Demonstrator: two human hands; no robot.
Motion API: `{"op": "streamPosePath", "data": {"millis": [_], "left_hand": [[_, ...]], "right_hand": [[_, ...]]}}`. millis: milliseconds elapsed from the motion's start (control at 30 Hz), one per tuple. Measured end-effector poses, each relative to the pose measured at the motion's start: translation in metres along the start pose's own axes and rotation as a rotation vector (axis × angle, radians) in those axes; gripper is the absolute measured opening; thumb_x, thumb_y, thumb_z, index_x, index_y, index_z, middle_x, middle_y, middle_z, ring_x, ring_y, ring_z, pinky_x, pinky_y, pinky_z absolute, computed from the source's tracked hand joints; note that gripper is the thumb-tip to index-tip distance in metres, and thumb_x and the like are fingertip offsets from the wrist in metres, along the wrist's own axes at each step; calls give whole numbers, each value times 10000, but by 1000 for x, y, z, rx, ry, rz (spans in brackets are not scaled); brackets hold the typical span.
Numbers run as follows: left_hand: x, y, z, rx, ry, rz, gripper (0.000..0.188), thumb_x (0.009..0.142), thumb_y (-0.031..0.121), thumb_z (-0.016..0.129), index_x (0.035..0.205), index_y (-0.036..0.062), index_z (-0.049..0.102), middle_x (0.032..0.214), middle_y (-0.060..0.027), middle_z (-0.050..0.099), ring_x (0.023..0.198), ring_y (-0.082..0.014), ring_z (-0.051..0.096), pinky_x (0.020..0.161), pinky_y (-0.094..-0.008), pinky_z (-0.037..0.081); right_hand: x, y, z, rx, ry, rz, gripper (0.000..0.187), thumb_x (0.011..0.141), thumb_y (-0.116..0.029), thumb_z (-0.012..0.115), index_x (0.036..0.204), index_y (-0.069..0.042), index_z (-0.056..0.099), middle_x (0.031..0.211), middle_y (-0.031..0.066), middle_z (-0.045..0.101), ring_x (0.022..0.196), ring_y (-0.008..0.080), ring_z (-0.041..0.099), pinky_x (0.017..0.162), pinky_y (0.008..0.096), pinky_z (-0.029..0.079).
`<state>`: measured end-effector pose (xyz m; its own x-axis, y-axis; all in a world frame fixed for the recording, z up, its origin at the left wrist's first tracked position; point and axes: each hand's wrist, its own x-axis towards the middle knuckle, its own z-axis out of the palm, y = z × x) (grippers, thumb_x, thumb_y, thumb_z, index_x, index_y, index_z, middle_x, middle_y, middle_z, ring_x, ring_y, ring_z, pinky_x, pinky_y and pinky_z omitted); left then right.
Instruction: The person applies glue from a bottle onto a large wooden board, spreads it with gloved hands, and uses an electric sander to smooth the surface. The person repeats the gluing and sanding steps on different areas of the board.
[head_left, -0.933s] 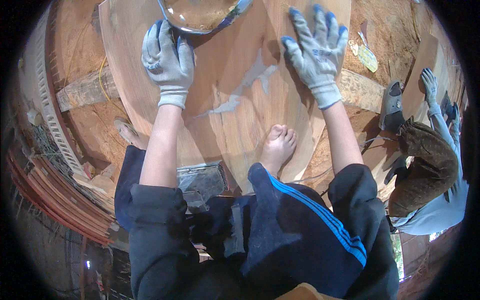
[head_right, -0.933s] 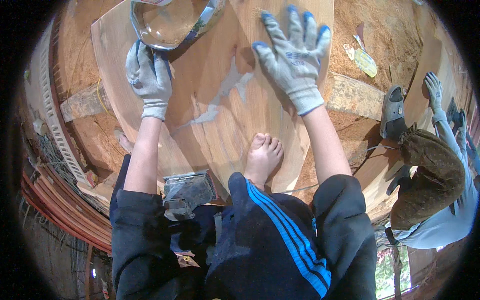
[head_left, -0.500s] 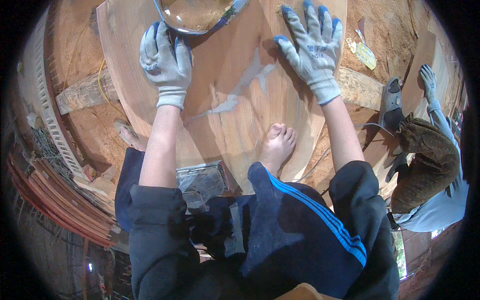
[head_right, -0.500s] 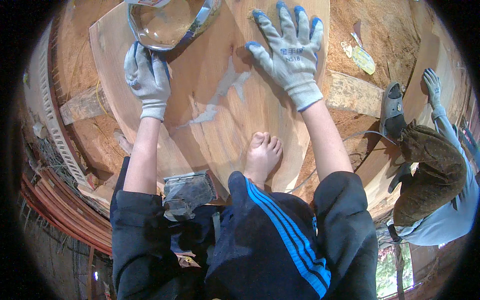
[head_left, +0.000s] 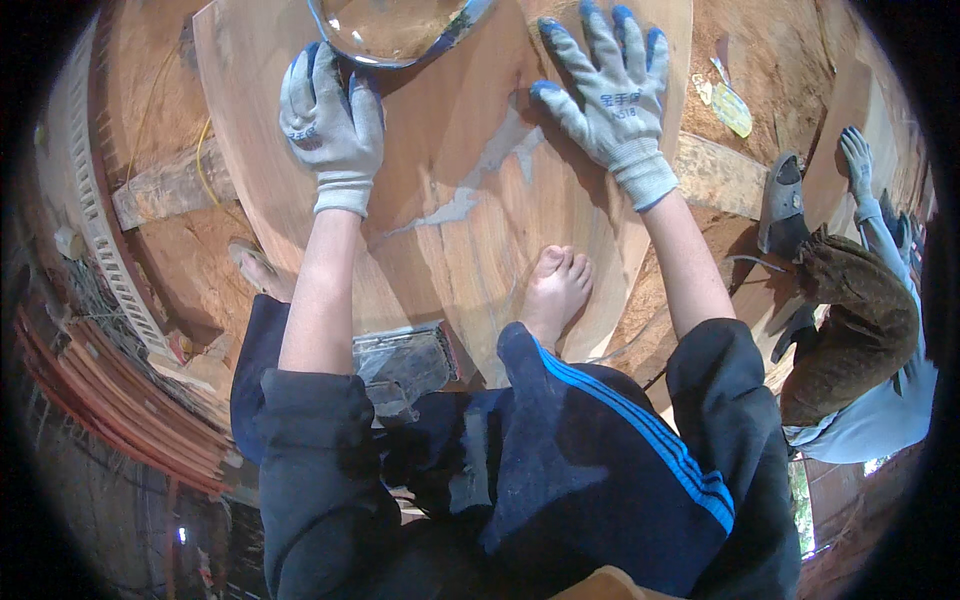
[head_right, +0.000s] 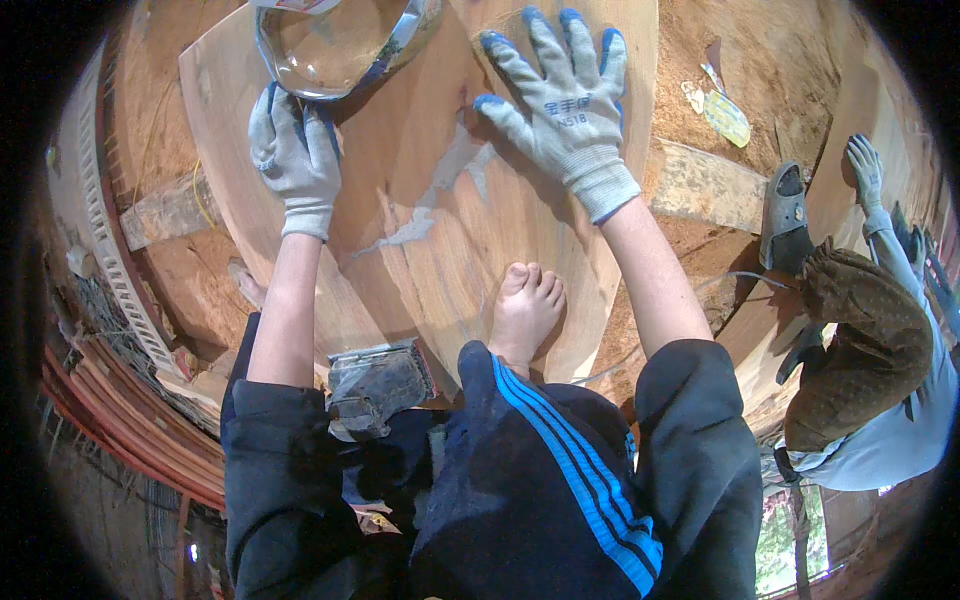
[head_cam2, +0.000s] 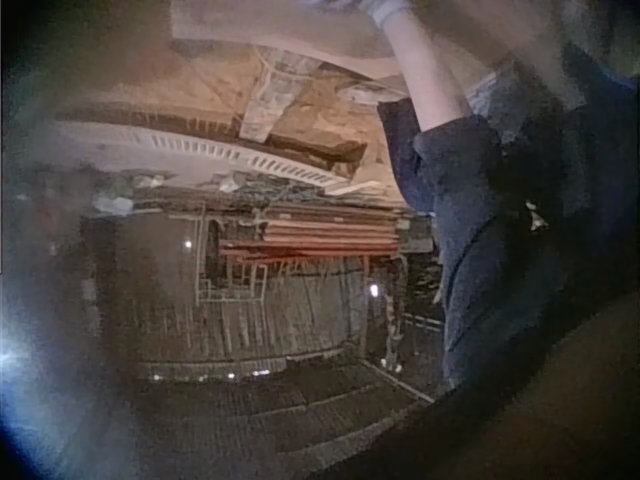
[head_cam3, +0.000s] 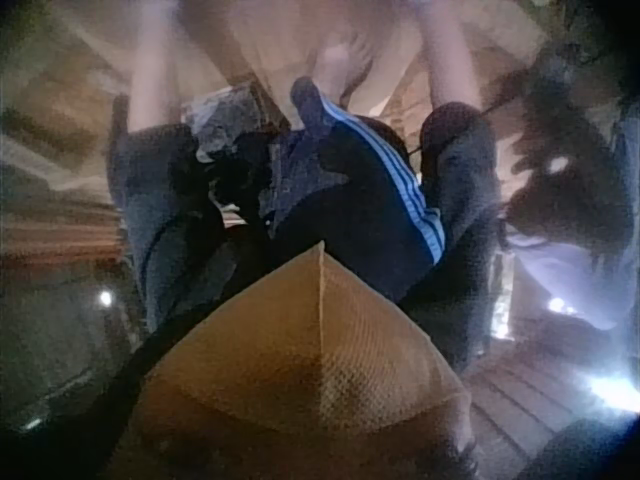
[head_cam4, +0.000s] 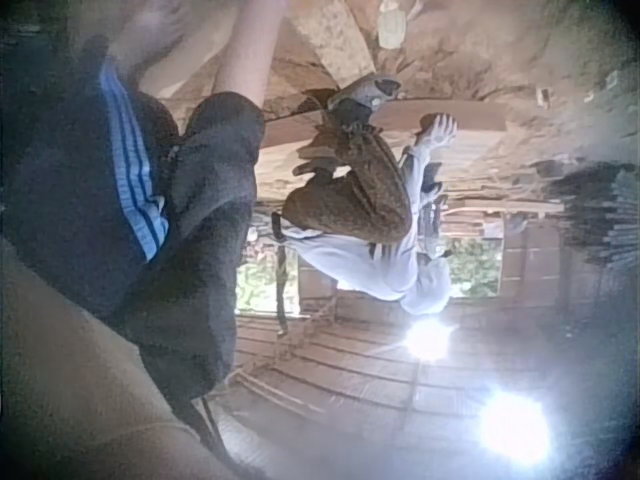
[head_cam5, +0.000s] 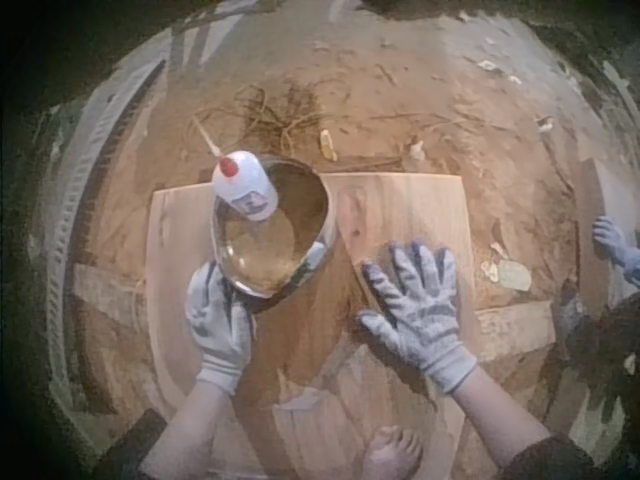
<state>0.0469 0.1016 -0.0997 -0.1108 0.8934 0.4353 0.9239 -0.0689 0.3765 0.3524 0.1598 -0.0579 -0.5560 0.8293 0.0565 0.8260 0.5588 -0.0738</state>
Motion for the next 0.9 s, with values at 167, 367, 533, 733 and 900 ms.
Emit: {"op": "streamPosePath", "data": {"millis": [167, 367, 533, 733, 900], "left_hand": [[-1, 1, 0, 13, -6, -20, 439, 895, 240, 635, 1293, 55, 606, 1304, -161, 594, 1224, -380, 532, 1037, -503, 408], [-1, 1, 0, 25, -14, -22, 448, 893, 242, 634, 1300, 59, 600, 1317, -160, 584, 1231, -380, 527, 1043, -500, 403], [1, 5, -3, 49, -32, -47, 479, 884, 250, 631, 1325, 70, 583, 1335, -167, 571, 1253, -381, 514, 1059, -500, 396], [3, 13, -10, 58, -71, -106, 493, 881, 197, 620, 1341, 27, 566, 1373, -197, 556, 1286, -391, 503, 1096, -497, 365], [6, 16, -13, 60, -79, -118, 484, 879, 195, 614, 1336, 40, 571, 1379, -185, 554, 1307, -383, 489, 1107, -498, 352]], "right_hand": [[0, 6, -1, 113, 101, 338, 714, 913, -508, 543, 1456, -49, 477, 1532, 241, 387, 1435, 437, 314, 1192, 585, 172], [-1, 10, 5, 33, 118, 186, 696, 890, -531, 610, 1445, -125, 505, 1518, 228, 410, 1421, 413, 341, 1177, 583, 196], [38, -1, -5, 381, 450, 217, 520, 876, -352, 721, 1337, -138, 612, 1394, 171, 548, 1327, 354, 461, 1106, 483, 345], [142, -36, -45, 491, 334, 69, 873, 714, -612, 764, 1392, -103, 554, 1472, 220, 458, 1408, 443, 344, 1156, 596, 226], [198, -60, -39, 367, 161, 56, 849, 604, -620, 842, 1275, -135, 659, 1431, 150, 520, 1377, 444, 379, 1142, 566, 273]]}}
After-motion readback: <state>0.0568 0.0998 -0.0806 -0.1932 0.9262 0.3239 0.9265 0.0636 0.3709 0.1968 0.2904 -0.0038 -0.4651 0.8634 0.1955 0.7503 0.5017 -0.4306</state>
